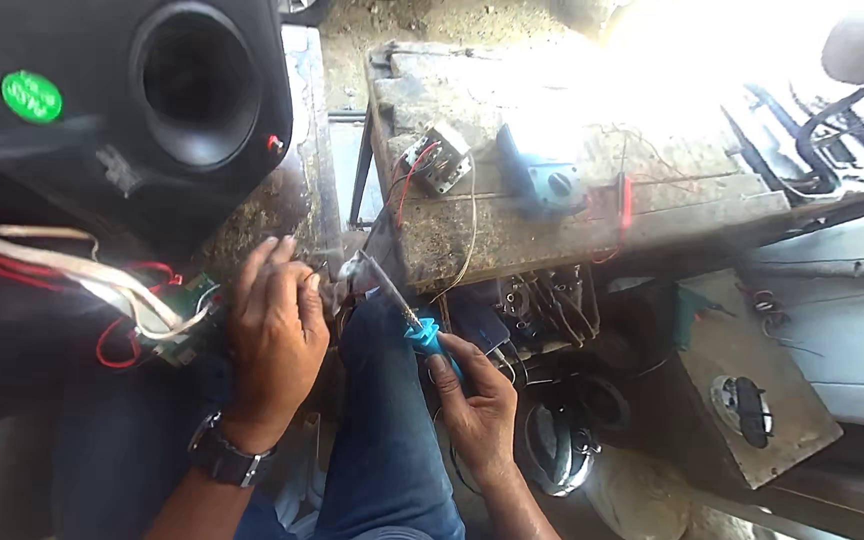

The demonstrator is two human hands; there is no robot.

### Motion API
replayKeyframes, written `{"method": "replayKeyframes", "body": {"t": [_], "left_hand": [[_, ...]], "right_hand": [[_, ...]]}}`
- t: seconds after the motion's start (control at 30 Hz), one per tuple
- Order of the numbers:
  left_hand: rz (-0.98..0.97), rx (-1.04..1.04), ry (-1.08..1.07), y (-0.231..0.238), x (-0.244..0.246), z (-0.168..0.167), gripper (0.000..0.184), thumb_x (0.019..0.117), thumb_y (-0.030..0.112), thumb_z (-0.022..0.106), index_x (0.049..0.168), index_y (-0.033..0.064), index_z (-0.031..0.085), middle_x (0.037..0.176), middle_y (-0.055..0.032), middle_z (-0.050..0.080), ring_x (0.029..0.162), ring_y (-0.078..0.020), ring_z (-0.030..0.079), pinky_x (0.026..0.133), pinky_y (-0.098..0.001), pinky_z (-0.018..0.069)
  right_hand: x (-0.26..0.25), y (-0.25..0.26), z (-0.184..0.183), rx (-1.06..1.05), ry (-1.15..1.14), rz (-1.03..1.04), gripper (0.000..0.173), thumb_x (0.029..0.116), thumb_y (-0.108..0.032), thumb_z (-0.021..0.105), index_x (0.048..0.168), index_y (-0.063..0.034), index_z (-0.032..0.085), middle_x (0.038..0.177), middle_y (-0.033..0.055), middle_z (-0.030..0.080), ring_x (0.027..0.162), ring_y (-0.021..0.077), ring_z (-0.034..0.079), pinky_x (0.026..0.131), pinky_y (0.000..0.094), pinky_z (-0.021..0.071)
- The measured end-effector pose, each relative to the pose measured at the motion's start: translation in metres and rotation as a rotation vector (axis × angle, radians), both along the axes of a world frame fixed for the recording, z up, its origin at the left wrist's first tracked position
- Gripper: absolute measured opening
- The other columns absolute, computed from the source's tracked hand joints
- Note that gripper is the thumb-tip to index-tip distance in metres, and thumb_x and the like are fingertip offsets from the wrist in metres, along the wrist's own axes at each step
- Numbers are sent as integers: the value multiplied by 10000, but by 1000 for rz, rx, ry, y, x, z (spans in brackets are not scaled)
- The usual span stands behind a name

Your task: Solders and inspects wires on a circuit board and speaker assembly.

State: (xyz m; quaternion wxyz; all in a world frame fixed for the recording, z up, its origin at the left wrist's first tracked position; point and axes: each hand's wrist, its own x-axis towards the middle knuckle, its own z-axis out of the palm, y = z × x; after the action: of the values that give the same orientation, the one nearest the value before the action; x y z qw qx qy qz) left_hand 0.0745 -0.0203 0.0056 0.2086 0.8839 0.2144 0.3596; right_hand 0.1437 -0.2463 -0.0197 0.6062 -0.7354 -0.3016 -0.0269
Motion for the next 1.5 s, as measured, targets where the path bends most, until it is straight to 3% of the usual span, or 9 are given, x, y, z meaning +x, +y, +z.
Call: {"method": "replayKeyframes", "body": {"t": [0.13, 0.23, 0.33, 0.5, 0.7, 0.9, 1.27, 1.4, 1.5], "left_hand": [[7, 56, -27, 2, 7, 6, 247, 1046, 193, 507, 1074, 24, 684, 1518, -152, 527, 1487, -358, 377, 1204, -514, 334], [-26, 62, -104, -1, 23, 17, 232, 1022, 199, 584, 1030, 24, 736, 1244, -161, 678, 1256, -332, 572, 1085, -483, 437], [-113, 12, -159, -2, 51, 29, 191, 994, 179, 626, 1002, 19, 730, 1079, -142, 709, 1101, -268, 638, 984, -418, 497], [-260, -52, -128, 4, 100, 55, 168, 987, 179, 638, 1018, 40, 727, 1090, -119, 703, 1027, -227, 666, 902, -419, 554], [-342, -152, -114, 10, 144, 62, 148, 992, 201, 614, 987, 87, 708, 1186, -84, 683, 1095, -212, 642, 874, -431, 538], [-395, -169, -210, 22, 163, 62, 119, 1023, 191, 632, 1071, 109, 704, 1005, -44, 693, 842, -108, 663, 748, -282, 561], [-409, -120, -225, 26, 175, 52, 180, 1021, 149, 589, 1104, 113, 744, 1040, -71, 624, 1021, -180, 592, 897, -331, 481], [-412, -27, -188, 22, 173, 50, 185, 1038, 133, 552, 1107, 92, 718, 1220, -105, 605, 1223, -255, 538, 1021, -395, 446], [-444, 18, -192, 21, 176, 50, 195, 1045, 103, 528, 1101, 52, 707, 1244, -124, 635, 1269, -273, 542, 1088, -408, 425]], "right_hand": [[4, -8, 8, 59, 27, -34, 260, 978, -82, 657, 1197, 53, 701, 1071, 101, 738, 882, 123, 713, 795, 265, 626], [11, -14, 15, 77, 33, -96, 278, 986, -89, 633, 1221, 52, 681, 1081, 97, 734, 867, 118, 711, 773, 257, 625], [24, -20, 27, 57, 48, -159, 308, 996, -87, 608, 1270, 47, 652, 1106, 98, 723, 843, 117, 708, 718, 255, 627], [52, -33, 43, -37, -56, -282, 295, 993, -113, 603, 1242, 29, 675, 1082, 81, 732, 863, 92, 706, 752, 239, 618], [70, -38, 54, -73, -89, -337, 283, 1001, -133, 603, 1225, 14, 693, 1046, 67, 737, 810, 83, 700, 692, 226, 614], [79, -34, 56, -104, -94, -326, 284, 1011, -147, 598, 1231, 3, 696, 1057, 58, 738, 804, 67, 694, 686, 208, 604], [94, -21, 57, -203, -159, -301, 278, 1009, -157, 595, 1230, -30, 707, 1019, 30, 737, 838, 56, 686, 741, 210, 596], [98, -15, 61, -268, -230, -319, 292, 999, -178, 603, 1230, -45, 724, 1051, 26, 748, 914, 48, 694, 826, 217, 591], [99, -12, 67, -284, -290, -350, 287, 983, -182, 633, 1223, -69, 742, 1034, 14, 752, 880, 38, 690, 779, 214, 593]]}}
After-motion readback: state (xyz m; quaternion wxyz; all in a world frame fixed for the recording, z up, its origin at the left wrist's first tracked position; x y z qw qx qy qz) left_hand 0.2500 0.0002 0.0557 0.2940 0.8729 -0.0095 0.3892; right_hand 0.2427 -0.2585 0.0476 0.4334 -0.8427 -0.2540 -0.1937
